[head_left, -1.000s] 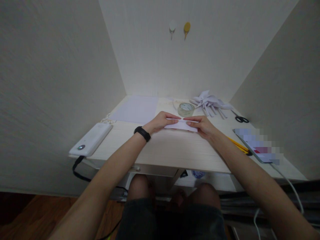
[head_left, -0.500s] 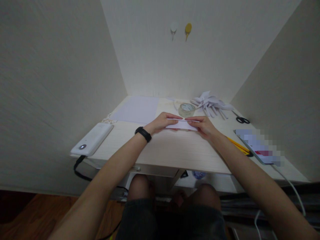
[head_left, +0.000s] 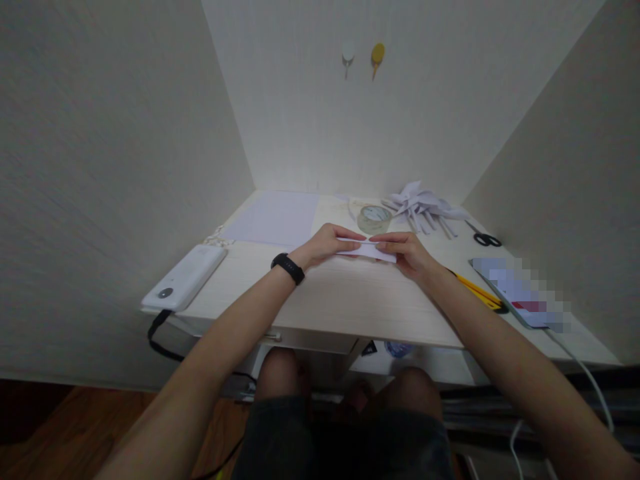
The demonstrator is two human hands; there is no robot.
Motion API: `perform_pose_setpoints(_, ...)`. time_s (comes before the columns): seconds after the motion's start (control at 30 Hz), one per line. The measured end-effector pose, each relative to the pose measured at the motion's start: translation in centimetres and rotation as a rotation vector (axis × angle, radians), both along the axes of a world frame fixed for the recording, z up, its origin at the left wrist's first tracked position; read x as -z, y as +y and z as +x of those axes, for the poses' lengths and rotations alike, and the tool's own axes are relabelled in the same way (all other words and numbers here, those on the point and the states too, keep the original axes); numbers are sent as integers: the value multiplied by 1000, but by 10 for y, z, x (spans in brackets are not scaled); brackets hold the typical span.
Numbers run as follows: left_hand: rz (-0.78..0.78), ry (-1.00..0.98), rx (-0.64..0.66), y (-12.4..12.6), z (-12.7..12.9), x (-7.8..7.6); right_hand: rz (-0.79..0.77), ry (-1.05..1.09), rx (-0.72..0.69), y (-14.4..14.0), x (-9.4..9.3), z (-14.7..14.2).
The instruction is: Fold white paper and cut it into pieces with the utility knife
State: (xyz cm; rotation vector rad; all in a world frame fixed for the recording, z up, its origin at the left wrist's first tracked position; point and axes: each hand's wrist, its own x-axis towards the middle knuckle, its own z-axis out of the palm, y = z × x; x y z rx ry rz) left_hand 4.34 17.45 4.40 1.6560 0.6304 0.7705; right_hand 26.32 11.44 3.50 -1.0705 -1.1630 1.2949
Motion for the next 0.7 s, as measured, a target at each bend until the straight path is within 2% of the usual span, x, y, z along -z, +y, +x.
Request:
perform_pose_setpoints(0.27, 16, 37, -9, 1, 2, 4, 40, -72, 80, 4, 5, -4)
perform_pose_setpoints(0.4, 44, 17, -29, 3, 3, 7, 99, -118, 71, 6, 9, -3)
perform_pose_setpoints(0.57, 22, 67, -47, 1, 2, 3, 147, -230, 106, 9, 10, 0)
perform_pose_setpoints(0.7, 68, 110, -71, 1, 3, 1, 176, -293, 135, 10, 11, 1)
